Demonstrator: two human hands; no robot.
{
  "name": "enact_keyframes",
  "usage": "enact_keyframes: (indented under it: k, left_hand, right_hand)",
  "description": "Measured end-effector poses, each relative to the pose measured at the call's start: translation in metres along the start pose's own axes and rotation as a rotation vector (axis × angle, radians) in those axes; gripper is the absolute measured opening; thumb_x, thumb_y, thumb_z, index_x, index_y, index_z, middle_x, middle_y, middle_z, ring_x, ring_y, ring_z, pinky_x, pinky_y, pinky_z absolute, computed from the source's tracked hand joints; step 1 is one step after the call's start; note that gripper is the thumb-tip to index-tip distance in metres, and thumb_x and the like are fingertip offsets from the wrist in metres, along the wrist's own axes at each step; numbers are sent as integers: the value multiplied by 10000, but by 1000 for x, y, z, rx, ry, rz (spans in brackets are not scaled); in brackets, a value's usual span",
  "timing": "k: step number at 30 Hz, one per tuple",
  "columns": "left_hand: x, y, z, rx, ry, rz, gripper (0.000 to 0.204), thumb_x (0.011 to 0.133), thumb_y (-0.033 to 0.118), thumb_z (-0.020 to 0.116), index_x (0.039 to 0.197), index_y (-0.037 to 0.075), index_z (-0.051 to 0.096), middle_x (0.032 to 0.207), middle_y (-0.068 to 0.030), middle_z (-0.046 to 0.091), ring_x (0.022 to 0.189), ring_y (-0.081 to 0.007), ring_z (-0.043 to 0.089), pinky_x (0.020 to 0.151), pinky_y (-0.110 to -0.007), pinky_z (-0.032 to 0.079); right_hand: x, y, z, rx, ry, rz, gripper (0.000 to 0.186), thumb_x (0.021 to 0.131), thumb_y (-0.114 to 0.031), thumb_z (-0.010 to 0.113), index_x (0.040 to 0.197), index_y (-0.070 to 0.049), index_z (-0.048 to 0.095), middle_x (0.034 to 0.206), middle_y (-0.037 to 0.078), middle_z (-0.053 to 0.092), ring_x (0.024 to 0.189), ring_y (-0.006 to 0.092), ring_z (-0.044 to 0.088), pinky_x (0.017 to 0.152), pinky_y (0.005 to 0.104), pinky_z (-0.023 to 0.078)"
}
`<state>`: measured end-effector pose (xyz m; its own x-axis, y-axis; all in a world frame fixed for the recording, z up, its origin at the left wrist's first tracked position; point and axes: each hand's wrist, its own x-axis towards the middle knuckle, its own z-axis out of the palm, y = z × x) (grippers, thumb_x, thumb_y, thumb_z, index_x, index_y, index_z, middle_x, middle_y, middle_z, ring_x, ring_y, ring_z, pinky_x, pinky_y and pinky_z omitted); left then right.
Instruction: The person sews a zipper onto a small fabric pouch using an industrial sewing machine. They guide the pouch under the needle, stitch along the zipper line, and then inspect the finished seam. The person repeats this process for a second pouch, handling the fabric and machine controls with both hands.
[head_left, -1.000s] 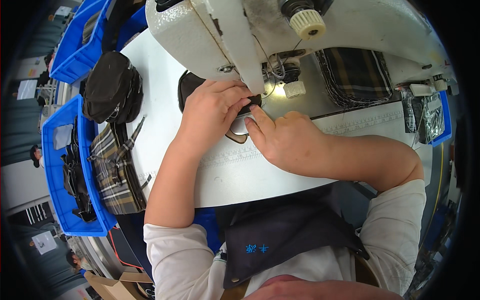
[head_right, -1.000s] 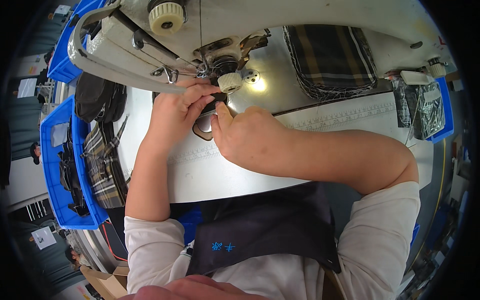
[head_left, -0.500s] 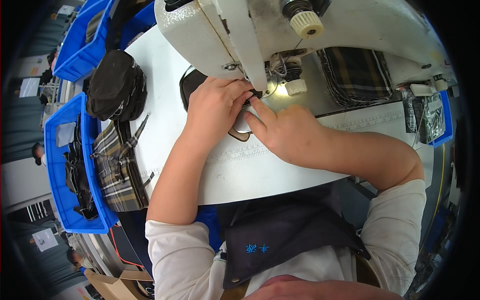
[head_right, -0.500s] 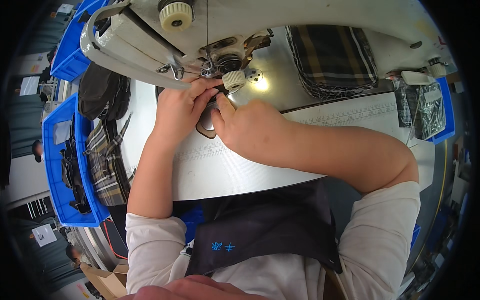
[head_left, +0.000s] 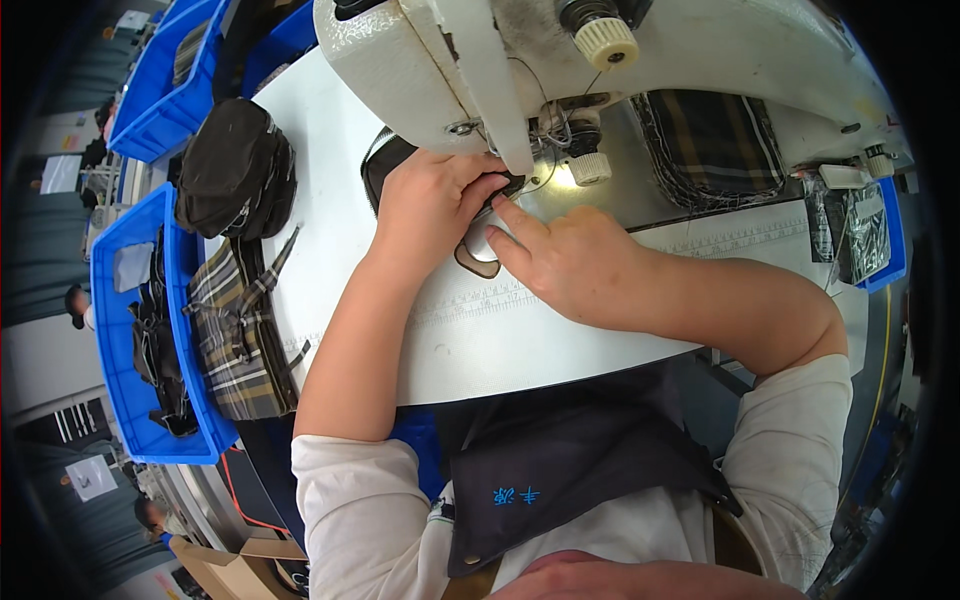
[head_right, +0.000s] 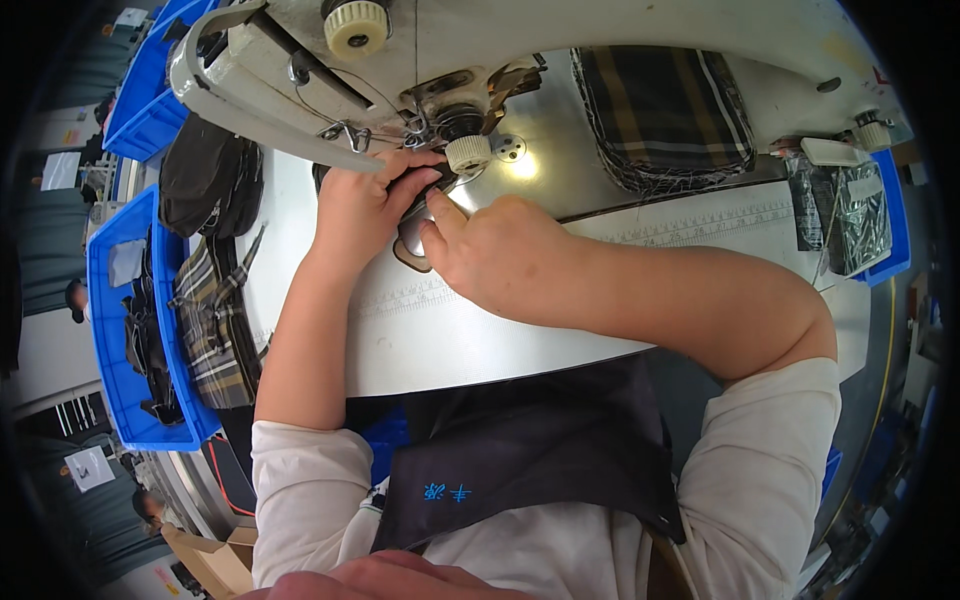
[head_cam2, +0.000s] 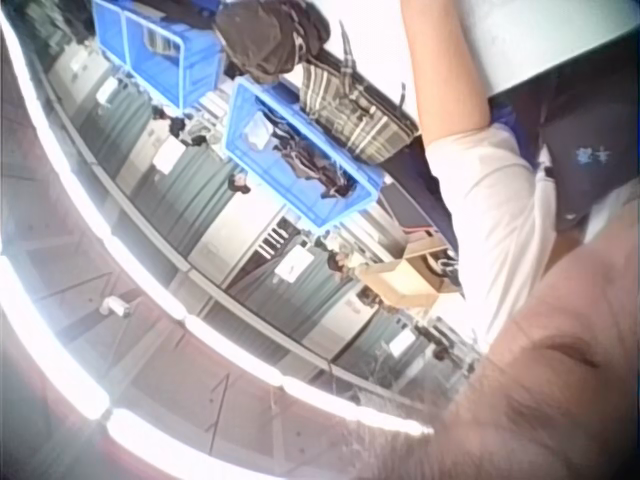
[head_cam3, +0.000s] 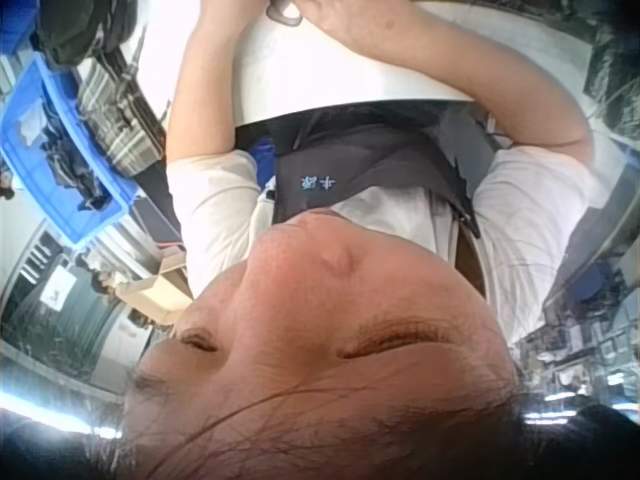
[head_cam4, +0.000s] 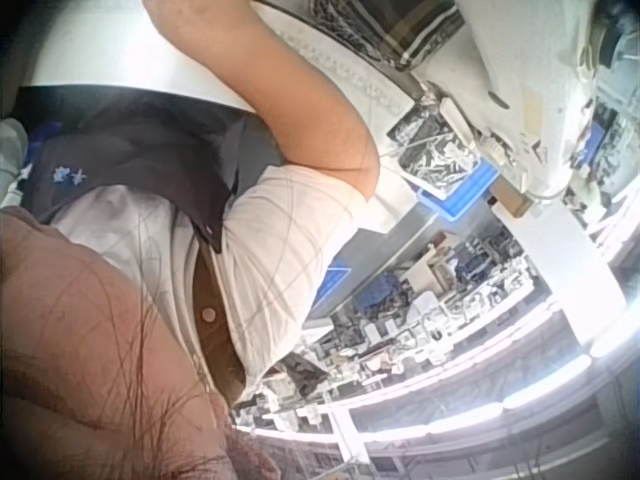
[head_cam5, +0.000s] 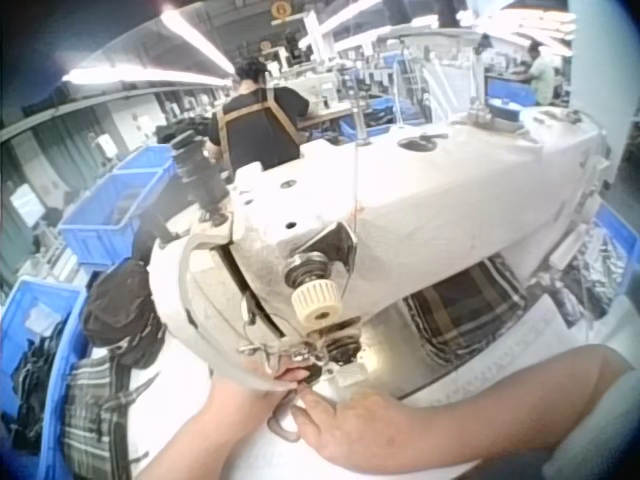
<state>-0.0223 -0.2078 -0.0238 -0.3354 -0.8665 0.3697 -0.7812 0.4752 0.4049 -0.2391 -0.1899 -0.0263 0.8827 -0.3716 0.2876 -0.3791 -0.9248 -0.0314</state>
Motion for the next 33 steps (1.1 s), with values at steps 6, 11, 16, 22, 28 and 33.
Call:
enact_keyframes:
  k: [6, 11, 16, 22, 28, 33]
  left_hand:
    - [-2, 0, 2, -11, 15, -10, 168, 862, 134, 806, 1027, 99, 805, 940, -73, 771, 832, -285, 719, 732, -367, 566]
    - [-3, 2, 2, 10, 27, -45, 145, 857, 157, 808, 997, 121, 812, 936, -44, 774, 855, -262, 715, 738, -361, 571]
    - [-2, 1, 6, 79, 91, -58, 110, 848, 203, 804, 951, 169, 816, 930, 4, 764, 899, -220, 706, 724, -352, 576]
    - [-2, 4, 12, 162, 143, -73, 111, 845, 208, 806, 947, 167, 818, 945, 10, 755, 909, -214, 708, 721, -349, 579]
    - [-4, 5, 5, 118, 112, -48, 133, 844, 165, 791, 972, 130, 776, 970, -22, 739, 918, -255, 702, 736, -378, 572]
    - [-11, 25, -16, 40, -25, -152, 178, 820, 114, 779, 990, 89, 733, 1068, -64, 712, 974, -305, 687, 780, -405, 570]
  right_hand:
    - [1, 1, 2, 19, -5, 1, 411, 811, -116, 685, 1199, 18, 701, 1266, 266, 649, 595, 222, 664, 531, 323, 535]
    - [1, -1, 1, 11, -17, 31, 415, 803, -105, 693, 1204, -1, 705, 1271, 231, 652, 591, 229, 663, 530, 330, 540]
    - [3, 1, 4, 9, -3, 56, 435, 782, -115, 726, 1206, -22, 709, 1281, 203, 655, 594, 216, 665, 535, 329, 547]
    - [7, 5, 0, 22, 40, 37, 292, 807, -111, 691, 1068, 17, 663, 1152, 232, 690, 628, 216, 704, 504, 326, 546]
    - [6, 4, 2, 17, 29, 63, 436, 767, -114, 741, 1189, -18, 694, 1274, 193, 651, 610, 220, 669, 556, 325, 556]
    - [2, 6, 5, 15, 46, 65, 403, 751, -102, 736, 1138, -2, 684, 1256, 189, 656, 627, 228, 675, 559, 332, 559]
